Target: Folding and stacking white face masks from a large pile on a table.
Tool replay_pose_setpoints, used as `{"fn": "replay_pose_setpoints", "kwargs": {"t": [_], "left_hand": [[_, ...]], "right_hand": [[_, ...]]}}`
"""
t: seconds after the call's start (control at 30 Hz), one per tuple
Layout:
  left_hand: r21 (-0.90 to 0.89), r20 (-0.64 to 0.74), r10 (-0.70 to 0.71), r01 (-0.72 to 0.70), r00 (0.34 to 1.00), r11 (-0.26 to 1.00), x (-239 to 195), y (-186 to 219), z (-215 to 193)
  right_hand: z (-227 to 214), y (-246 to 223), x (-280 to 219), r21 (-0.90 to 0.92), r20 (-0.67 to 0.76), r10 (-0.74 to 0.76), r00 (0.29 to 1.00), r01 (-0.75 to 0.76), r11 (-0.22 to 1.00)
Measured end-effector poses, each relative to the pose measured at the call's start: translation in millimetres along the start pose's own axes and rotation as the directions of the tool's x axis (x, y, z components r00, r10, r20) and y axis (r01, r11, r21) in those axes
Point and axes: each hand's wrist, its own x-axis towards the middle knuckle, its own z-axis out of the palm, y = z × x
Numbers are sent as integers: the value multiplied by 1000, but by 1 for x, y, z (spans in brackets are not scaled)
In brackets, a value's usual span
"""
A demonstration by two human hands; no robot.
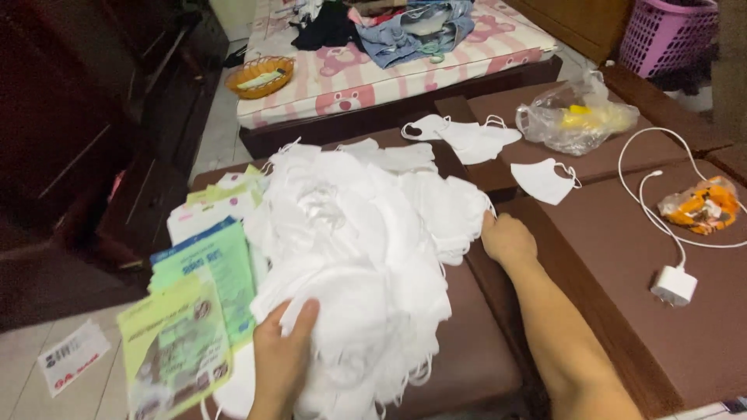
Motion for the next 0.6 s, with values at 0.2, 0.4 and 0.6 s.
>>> {"fn": "replay_pose_setpoints", "kwargs": {"t": [0.2, 0.4, 0.6], "left_hand": [[150, 41, 140, -144, 989, 978, 36, -39, 3], [45, -85, 112, -108, 990, 993, 31, -59, 20], [299, -104, 18, 14, 994, 954, 37, -54, 30]], "right_hand": [[11, 36, 50, -571, -59, -218, 974, 146, 808], [-59, 85, 146, -286, -350, -238, 906, 139, 948], [-30, 90, 233, -380, -226, -153, 962, 58, 923]]}}
